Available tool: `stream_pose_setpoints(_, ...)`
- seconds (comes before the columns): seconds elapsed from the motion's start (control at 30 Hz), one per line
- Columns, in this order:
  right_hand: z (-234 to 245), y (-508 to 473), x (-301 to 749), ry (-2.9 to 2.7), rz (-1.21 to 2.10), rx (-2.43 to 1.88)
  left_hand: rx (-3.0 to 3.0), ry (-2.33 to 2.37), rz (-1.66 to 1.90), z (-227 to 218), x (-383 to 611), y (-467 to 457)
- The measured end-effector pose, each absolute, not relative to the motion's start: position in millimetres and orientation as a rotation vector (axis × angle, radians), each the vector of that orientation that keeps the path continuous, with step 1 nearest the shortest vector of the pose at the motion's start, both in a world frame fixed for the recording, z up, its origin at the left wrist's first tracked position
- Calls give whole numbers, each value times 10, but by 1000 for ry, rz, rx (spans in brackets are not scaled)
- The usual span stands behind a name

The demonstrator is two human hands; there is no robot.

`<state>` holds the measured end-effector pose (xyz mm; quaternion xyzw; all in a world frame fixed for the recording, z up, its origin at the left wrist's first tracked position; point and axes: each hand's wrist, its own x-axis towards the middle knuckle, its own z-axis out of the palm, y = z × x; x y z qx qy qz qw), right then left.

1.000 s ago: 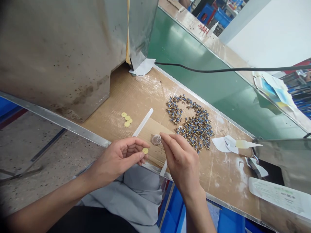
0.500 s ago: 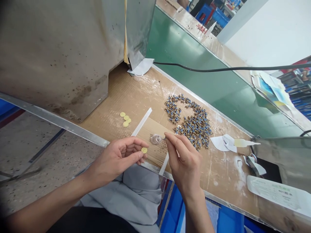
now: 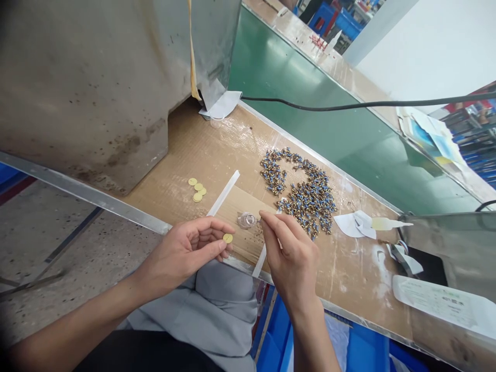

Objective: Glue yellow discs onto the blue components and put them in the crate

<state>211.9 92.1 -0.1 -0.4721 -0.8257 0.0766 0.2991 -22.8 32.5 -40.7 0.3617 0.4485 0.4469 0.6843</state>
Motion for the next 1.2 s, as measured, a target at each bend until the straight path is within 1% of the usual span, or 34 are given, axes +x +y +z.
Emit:
stream_pose_setpoints(0.27, 16, 898, 2100, -2167, 227, -1250, 796, 1001, 1003, -417, -218, 334)
stream_pose_setpoints(0.77, -16, 796, 2163, -2078, 155, -1271, 757, 1024, 992, -377, -207, 331)
stream_pose_setpoints(0.83, 11, 709, 2194, -2029, 186, -1288, 753, 1051, 968, -349, -204, 318)
stream_pose_setpoints(1.0, 14, 397, 2187, -1940, 412, -1252, 752, 1080, 922, -228, -153, 258)
stream_pose_setpoints(1.2, -48, 229, 2067, -1960, 408, -1089, 860, 1049, 936, -101, -81, 211)
